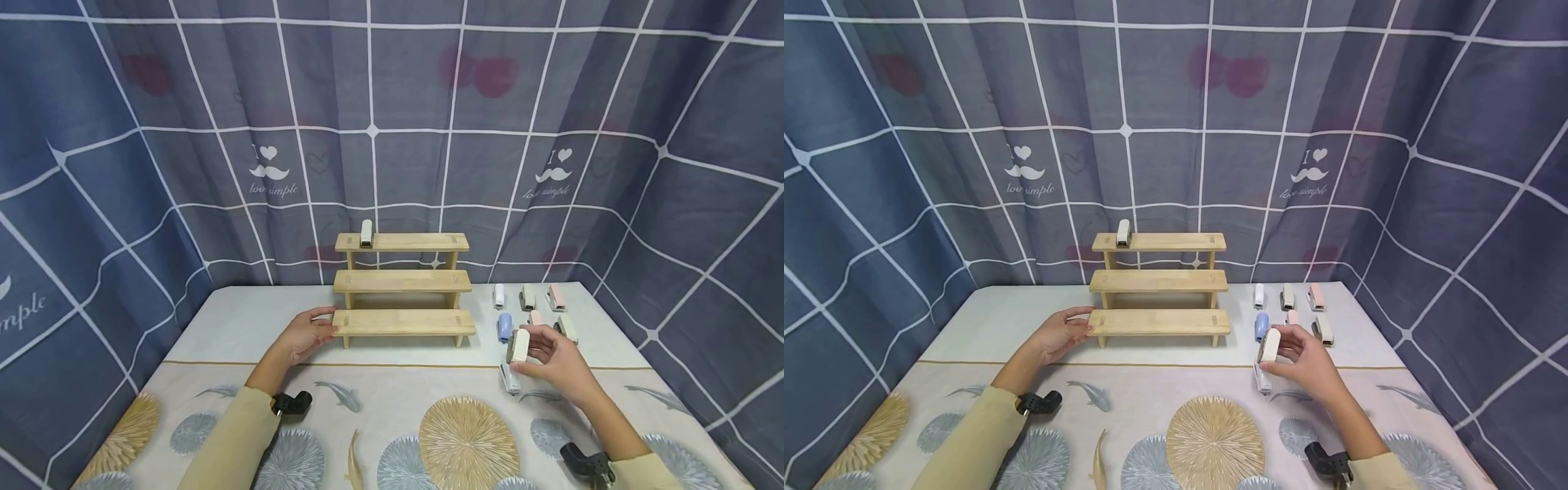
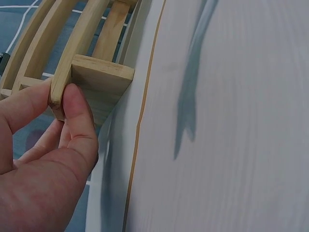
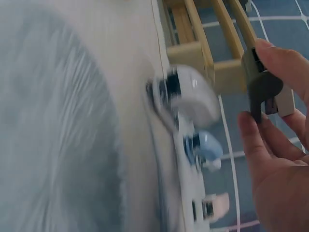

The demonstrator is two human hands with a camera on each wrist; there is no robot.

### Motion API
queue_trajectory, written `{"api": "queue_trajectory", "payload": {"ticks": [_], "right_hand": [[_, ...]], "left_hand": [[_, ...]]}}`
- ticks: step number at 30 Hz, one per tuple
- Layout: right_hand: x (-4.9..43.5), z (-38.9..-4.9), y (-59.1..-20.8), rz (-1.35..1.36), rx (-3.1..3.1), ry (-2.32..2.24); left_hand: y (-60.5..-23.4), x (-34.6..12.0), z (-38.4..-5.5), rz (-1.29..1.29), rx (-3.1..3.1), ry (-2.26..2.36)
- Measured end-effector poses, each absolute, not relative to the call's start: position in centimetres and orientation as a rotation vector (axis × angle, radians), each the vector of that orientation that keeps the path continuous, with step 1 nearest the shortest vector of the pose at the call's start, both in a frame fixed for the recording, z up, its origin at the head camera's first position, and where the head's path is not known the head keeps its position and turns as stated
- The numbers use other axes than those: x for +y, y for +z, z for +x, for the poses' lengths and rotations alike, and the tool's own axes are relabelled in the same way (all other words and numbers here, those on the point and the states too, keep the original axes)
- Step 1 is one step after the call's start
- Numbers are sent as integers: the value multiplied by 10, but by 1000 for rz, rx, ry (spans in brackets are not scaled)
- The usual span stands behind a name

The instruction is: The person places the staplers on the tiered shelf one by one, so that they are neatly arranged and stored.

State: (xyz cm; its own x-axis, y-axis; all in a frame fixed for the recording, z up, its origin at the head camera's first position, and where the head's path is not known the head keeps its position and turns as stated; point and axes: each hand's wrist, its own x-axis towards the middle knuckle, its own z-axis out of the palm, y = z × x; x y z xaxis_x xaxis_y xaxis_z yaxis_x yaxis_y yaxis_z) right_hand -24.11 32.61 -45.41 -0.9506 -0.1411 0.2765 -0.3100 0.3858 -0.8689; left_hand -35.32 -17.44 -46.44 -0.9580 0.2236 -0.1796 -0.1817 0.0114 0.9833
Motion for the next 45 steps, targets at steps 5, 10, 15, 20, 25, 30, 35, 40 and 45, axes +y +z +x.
{"api": "queue_trajectory", "payload": {"ticks": [5, 10, 15, 20, 25, 30, 35, 40, 45], "right_hand": [[305, -253, -450, 480, -2455, 1665], [282, -271, -445, 529, -2467, 1684], [261, -285, -436, 536, -2475, 1697], [242, -301, -424, 579, -2458, 1724], [224, -316, -410, 604, -2450, 1752], [205, -330, -394, 625, -2426, 1799], [189, -346, -378, 646, -2409, 1790], [176, -367, -368, 639, -2371, 1804], [165, -386, -359, 619, -2359, 1811]], "left_hand": [[-466, -176, -354, 44, 2012, 2025], [-467, -176, -354, 35, 2010, 2038], [-468, -175, -353, 45, 2001, 2037], [-467, -173, -353, 45, 2002, 2036], [-467, -173, -353, 43, 2022, 2025], [-467, -174, -353, 44, 2016, 2028], [-466, -175, -354, 59, 2013, 2030], [-466, -175, -354, 53, 2011, 2029], [-467, -175, -354, 63, 2001, 2038]]}}
